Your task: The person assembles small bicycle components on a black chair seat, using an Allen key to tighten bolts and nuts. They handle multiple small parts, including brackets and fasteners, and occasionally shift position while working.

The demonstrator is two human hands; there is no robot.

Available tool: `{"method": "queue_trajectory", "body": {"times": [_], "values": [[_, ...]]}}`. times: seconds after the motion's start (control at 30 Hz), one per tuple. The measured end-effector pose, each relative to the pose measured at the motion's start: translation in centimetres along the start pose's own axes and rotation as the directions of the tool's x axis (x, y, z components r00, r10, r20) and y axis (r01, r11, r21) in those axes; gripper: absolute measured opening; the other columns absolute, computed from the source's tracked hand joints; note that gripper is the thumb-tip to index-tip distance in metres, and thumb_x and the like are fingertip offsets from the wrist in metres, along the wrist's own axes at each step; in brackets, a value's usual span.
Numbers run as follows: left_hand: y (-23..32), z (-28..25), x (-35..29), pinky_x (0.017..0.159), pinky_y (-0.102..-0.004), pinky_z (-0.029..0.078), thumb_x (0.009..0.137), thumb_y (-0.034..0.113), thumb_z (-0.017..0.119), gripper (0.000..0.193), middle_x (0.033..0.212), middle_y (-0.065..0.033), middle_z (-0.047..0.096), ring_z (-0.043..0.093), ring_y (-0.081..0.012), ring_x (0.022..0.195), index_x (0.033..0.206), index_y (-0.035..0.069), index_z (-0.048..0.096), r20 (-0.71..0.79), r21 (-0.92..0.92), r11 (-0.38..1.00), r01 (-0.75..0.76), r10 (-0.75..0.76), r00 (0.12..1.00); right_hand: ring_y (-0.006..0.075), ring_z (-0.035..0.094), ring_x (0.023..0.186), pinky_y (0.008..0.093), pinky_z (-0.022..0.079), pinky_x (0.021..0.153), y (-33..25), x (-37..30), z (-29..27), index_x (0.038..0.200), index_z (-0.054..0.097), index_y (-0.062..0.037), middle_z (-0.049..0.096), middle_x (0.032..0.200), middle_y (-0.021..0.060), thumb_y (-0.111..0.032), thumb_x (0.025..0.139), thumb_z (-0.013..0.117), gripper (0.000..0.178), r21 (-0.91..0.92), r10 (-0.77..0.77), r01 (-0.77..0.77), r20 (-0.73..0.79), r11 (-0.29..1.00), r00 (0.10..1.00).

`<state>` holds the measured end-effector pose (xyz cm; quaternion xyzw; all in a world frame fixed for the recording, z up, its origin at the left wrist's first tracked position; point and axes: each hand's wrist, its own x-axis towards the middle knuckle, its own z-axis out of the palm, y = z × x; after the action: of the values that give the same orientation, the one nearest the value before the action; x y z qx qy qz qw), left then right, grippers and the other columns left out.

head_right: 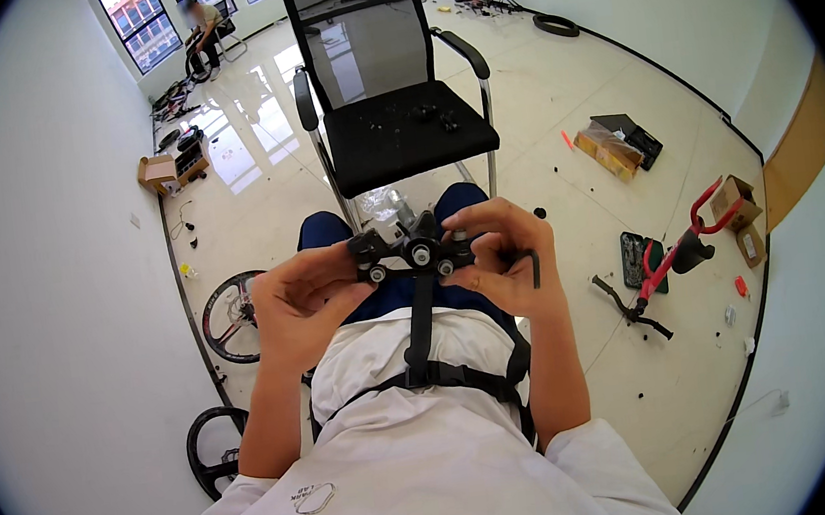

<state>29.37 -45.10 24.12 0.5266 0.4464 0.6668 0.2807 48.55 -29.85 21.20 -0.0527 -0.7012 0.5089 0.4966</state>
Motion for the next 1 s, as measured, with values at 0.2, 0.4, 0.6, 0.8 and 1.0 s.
{"method": "queue_trajectory", "body": {"times": [0.2, 0.4, 0.6, 0.8, 1.0], "values": [[-0.6, 0.0, 0.2, 0.081, -0.0337, 0.059, 0.086, -0.004, 0.068, 0.027, 0.097, -0.0148, 0.072, 0.07, -0.0196, 0.087, 0.112, -0.008, 0.065, -0.056, -0.102, 0.983, 0.154, -0.161, 0.985, -0.0013, 0.029, 0.047, 0.0188, 0.02, 0.044, -0.3, 0.1, -0.3, 0.108, 0.068, -0.0045, 0.071, 0.08, -0.0001, -0.006, 0.064, 0.088, 0.049, -0.12, 0.008, -0.001, 0.064, 0.993, 0.998], [-0.9, -0.4, 0.3, 0.079, -0.0331, 0.059, 0.083, -0.006, 0.069, 0.03, 0.097, -0.0142, 0.072, 0.07, -0.0188, 0.086, 0.113, -0.007, 0.065, -0.067, -0.077, 0.982, 0.172, -0.177, 0.982, -0.0014, 0.03, 0.047, 0.0193, 0.02, 0.043, -0.5, 0.3, -0.2, 0.112, 0.069, -0.0062, 0.071, 0.08, -0.0007, -0.006, 0.066, 0.087, 0.05, -0.178, 0.02, -0.007, 0.073, 0.984, 0.997], [0.3, 0.4, 0.5, 0.084, -0.0289, 0.056, 0.079, -0.009, 0.072, 0.043, 0.103, -0.0109, 0.07, 0.067, -0.0137, 0.093, 0.121, -0.003, 0.064, 0.019, -0.001, 0.999, 0.051, -0.051, 0.998, -0.0021, 0.031, 0.047, 0.0196, 0.02, 0.043, -0.3, 0.2, -0.4, 0.115, 0.069, -0.0055, 0.071, 0.079, -0.0012, -0.005, 0.067, 0.086, 0.051, -0.148, 0.018, -0.014, 0.021, 0.989, 1.0], [-0.5, 0.5, 0.7, 0.077, -0.0266, 0.054, 0.082, -0.006, 0.07, 0.036, 0.102, -0.0088, 0.068, 0.066, -0.0136, 0.087, 0.117, -0.001, 0.066, 0.012, 0.155, 0.988, -0.018, 0.016, 1.0, -0.0021, 0.031, 0.046, 0.0196, 0.02, 0.043, -0.6, 0.2, -0.1, 0.116, 0.069, -0.0051, 0.069, 0.078, -0.0021, -0.004, 0.068, 0.084, 0.051, -0.18, 0.029, -0.02, 0.05, 0.983, 0.998], [-0.5, -0.2, 1.0, 0.072, -0.0246, 0.052, 0.081, -0.004, 0.071, 0.028, 0.098, -0.0095, 0.067, 0.065, -0.0143, 0.08, 0.109, -0.003, 0.069, 0.056, 0.39, 0.91, -0.137, 0.125, 0.991, -0.002, 0.032, 0.046, 0.0192, 0.02, 0.044, -0.8, 0.4, 0.0, 0.117, 0.068, -0.0041, 0.067, 0.08, -0.0016, -0.006, 0.069, 0.083, 0.05, -0.155, 0.076, -0.063, 0.078, 0.986, 0.994]]}}
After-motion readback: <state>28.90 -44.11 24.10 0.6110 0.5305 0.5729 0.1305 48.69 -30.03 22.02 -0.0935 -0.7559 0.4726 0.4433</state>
